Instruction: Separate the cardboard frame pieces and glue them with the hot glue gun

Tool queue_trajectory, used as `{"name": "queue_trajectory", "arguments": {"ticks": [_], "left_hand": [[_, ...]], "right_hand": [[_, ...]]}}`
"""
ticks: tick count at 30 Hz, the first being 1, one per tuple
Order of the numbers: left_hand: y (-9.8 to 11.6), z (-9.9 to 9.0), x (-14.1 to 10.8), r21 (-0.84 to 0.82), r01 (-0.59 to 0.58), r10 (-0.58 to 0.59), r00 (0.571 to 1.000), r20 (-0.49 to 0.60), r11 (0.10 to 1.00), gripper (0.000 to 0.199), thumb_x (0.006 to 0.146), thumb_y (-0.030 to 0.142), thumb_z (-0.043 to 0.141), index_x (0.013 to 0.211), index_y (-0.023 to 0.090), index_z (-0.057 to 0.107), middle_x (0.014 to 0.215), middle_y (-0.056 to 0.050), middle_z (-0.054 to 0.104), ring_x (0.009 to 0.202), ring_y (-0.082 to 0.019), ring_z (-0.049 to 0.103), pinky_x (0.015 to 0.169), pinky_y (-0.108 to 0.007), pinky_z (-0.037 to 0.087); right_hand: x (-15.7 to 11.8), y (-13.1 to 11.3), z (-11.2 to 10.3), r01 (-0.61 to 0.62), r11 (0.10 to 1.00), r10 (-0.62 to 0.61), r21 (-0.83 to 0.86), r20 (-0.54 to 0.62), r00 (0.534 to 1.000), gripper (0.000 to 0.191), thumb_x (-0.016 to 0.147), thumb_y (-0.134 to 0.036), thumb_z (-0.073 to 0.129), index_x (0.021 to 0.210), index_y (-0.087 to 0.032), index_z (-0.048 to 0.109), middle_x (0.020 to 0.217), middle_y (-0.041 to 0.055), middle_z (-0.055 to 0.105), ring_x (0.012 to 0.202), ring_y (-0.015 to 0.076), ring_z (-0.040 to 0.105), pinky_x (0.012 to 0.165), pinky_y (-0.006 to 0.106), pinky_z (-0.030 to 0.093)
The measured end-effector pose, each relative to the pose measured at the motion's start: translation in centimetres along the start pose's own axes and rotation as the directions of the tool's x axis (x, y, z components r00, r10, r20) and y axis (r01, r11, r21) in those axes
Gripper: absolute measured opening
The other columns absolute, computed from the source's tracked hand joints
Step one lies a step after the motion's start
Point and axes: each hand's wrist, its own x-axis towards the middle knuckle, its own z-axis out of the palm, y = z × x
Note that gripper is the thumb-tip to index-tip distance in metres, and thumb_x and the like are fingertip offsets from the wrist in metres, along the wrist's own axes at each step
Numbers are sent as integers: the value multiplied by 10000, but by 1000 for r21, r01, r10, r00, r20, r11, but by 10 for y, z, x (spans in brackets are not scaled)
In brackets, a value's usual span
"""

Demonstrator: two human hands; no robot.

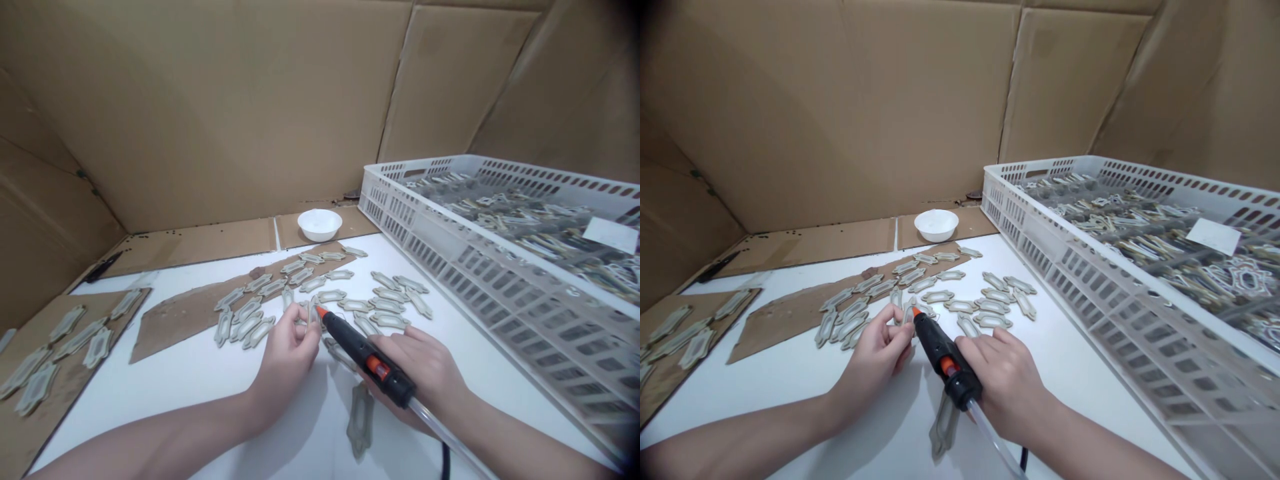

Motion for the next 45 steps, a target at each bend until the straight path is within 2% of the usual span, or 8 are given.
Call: {"name": "queue_trajectory", "arguments": {"ticks": [4,8,14,19,22,27,36,45], "left_hand": [[1,-1,0,-13,-4,4,1000,-2,1000,186,797,349,420,734,215,307,435,94,305,395,-54,237,384,-161,172],[4,-2,-1,-49,-15,15,1000,-6,999,194,798,349,423,734,213,301,439,91,320,398,-51,239,382,-162,164],[10,-3,-1,-71,-44,41,998,-45,996,208,815,375,395,720,213,305,429,84,356,395,-58,249,382,-163,181],[15,-4,-2,-103,-107,91,984,-150,989,232,823,376,391,703,202,297,637,22,574,452,-58,344,455,-180,291],[17,-4,-3,-122,-136,107,970,-220,983,222,825,383,391,723,205,305,765,10,601,561,-81,462,547,-204,360],[17,-7,-1,-117,-189,155,955,-252,975,164,833,372,384,796,220,335,906,-1,596,766,-117,536,683,-240,397],[11,-12,10,147,-161,197,940,-279,976,293,718,423,507,588,180,410,628,0,496,673,-148,518,498,-199,347],[13,-15,12,445,-149,261,944,-202,883,290,764,368,450,548,175,452,595,22,450,585,-108,405,552,-217,298]], "right_hand": [[0,3,1,-49,998,49,-26,-1,999,25,718,-192,503,710,-181,481,513,-25,492,441,117,429,482,260,272],[6,8,-1,-261,965,262,30,-41,964,174,766,-310,492,638,-193,481,486,-13,504,430,129,462,452,249,339],[14,14,-8,-635,706,598,315,216,772,310,789,-412,444,596,-184,530,405,-23,507,341,128,481,328,224,373],[19,10,-11,-777,493,647,391,432,628,354,782,-464,426,615,-162,507,388,-32,467,338,103,449,327,199,366],[17,8,-11,-759,526,611,385,450,651,342,786,-452,425,638,-161,528,413,-28,467,367,108,455,347,206,371],[11,9,-12,-624,689,483,370,408,775,310,791,-412,436,649,-172,572,458,-22,480,419,116,470,388,218,385],[14,9,-20,-780,481,580,401,521,626,392,774,-518,399,717,-158,544,447,-13,498,401,118,476,387,218,381],[16,3,-26,-723,548,498,421,530,687,358,791,-467,396,770,-148,556,506,-13,470,486,128,473,454,227,372]]}}
